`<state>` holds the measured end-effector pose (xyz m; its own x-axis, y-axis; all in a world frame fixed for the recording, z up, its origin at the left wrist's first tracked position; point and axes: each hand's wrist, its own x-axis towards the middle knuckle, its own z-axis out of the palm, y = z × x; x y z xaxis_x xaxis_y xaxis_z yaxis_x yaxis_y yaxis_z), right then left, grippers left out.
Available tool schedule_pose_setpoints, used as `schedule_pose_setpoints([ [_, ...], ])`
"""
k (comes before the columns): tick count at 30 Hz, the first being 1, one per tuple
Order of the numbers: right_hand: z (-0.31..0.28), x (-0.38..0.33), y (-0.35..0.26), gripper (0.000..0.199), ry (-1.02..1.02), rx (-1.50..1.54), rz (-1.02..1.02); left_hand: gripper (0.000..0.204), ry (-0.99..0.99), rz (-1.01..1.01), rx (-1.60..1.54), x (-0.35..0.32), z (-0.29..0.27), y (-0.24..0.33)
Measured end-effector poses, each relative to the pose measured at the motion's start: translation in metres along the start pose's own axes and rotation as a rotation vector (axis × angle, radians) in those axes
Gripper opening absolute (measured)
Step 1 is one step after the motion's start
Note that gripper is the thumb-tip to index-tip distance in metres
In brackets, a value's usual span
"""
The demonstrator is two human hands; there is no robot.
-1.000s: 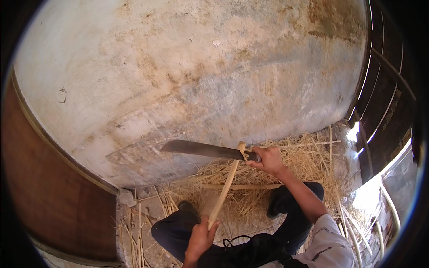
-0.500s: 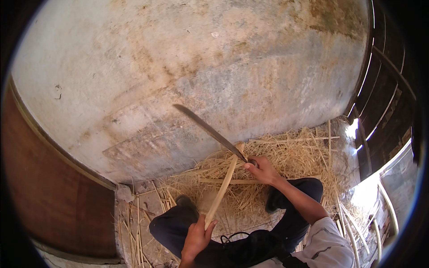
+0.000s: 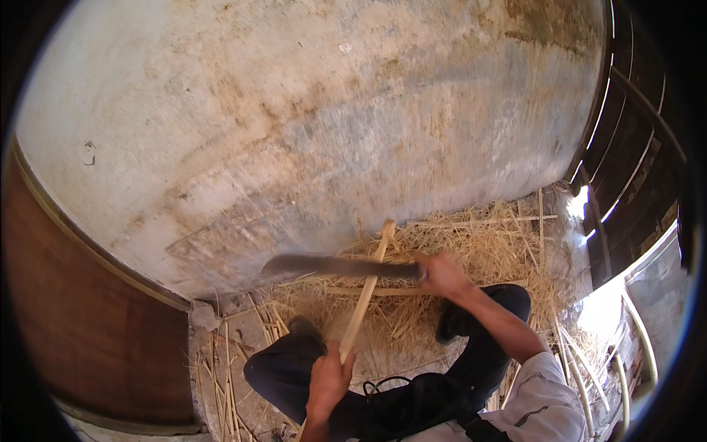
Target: The person holds a wood strip and uses a large knife to shave down its edges and surfaces.
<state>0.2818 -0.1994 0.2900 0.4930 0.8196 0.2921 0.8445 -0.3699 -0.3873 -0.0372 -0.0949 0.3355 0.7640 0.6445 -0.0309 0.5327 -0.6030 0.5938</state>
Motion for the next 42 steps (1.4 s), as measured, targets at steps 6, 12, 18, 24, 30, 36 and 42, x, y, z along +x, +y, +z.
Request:
schedule_pose_setpoints([
  [6, 0.005, -0.01, -0.014, 0.013, 0.051, 0.013, -0.034, 0.03, -0.002, -0.012, 0.041, 0.005, 0.009, -0.008],
  [12, -0.022, 0.015, 0.017, 0.013, 0.107, -0.113, 0.082, 0.028, -0.083, -0.013, -0.111, -0.008, 0.008, -0.01],
  [18, -0.008, -0.007, -0.043, 0.014, 0.059, -0.103, -0.034, 0.029, 0.016, 0.046, 0.026, 0.008, 0.023, -0.018],
  [24, -0.021, 0.007, 0.018, 0.021, -0.115, -0.18, 0.172, 0.025, -0.137, -0.024, -0.059, -0.018, 0.001, -0.018],
  [30, 0.024, -0.006, 0.035, 0.021, -0.376, 0.627, 0.383, 0.026, -0.077, 0.051, 0.044, -0.006, 0.012, -0.02],
  [36, 0.0, -0.007, 0.003, 0.023, -0.124, 0.213, 0.264, 0.023, -0.051, 0.048, 0.093, 0.003, 0.007, -0.01],
  [42, -0.014, -0.015, -0.032, 0.026, -0.198, -0.282, -0.057, 0.022, -0.053, 0.045, 0.067, 0.004, 0.008, -0.018],
])
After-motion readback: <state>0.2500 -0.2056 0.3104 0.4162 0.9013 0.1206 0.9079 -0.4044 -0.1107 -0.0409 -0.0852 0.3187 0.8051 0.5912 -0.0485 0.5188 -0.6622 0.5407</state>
